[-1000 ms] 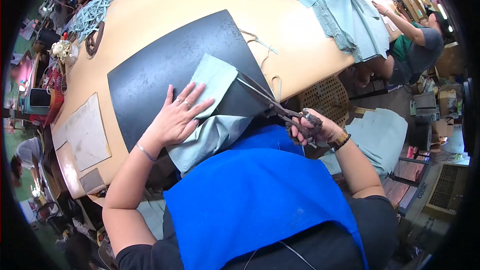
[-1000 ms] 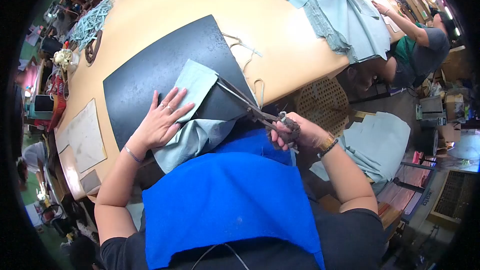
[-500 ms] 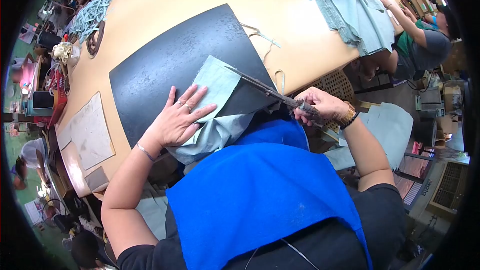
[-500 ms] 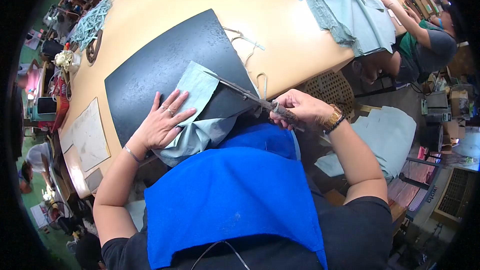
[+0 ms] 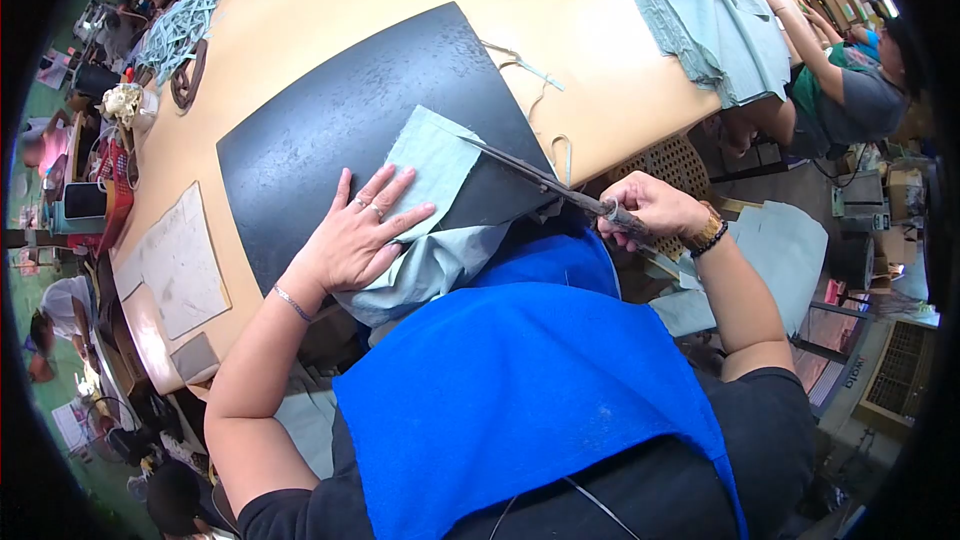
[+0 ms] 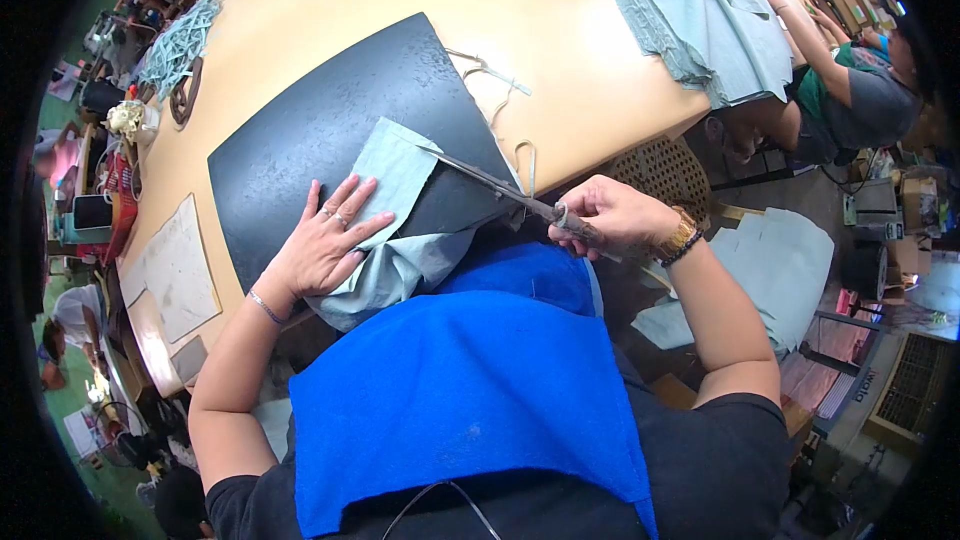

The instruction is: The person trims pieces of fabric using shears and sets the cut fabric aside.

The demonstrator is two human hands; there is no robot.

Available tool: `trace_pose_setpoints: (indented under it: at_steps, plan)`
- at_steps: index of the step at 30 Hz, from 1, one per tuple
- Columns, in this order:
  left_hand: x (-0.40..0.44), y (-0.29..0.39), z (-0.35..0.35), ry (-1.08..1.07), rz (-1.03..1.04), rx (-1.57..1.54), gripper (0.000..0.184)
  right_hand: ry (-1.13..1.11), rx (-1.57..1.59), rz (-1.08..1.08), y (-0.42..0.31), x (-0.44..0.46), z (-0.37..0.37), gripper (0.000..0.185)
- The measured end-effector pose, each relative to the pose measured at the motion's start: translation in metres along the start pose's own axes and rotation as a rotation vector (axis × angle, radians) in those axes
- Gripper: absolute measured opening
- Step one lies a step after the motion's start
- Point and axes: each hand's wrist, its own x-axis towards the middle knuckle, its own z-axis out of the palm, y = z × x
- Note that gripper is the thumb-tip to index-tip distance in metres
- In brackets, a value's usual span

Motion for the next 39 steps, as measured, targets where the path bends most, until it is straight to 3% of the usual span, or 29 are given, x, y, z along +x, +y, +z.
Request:
trace_pose_setpoints:
  at_steps: [39]
  plan:
    - [-0.001,-0.002,0.000,0.033,0.029,0.014,0.055,-0.055,0.011,-0.053,-0.013,0.038,-0.007,0.025]
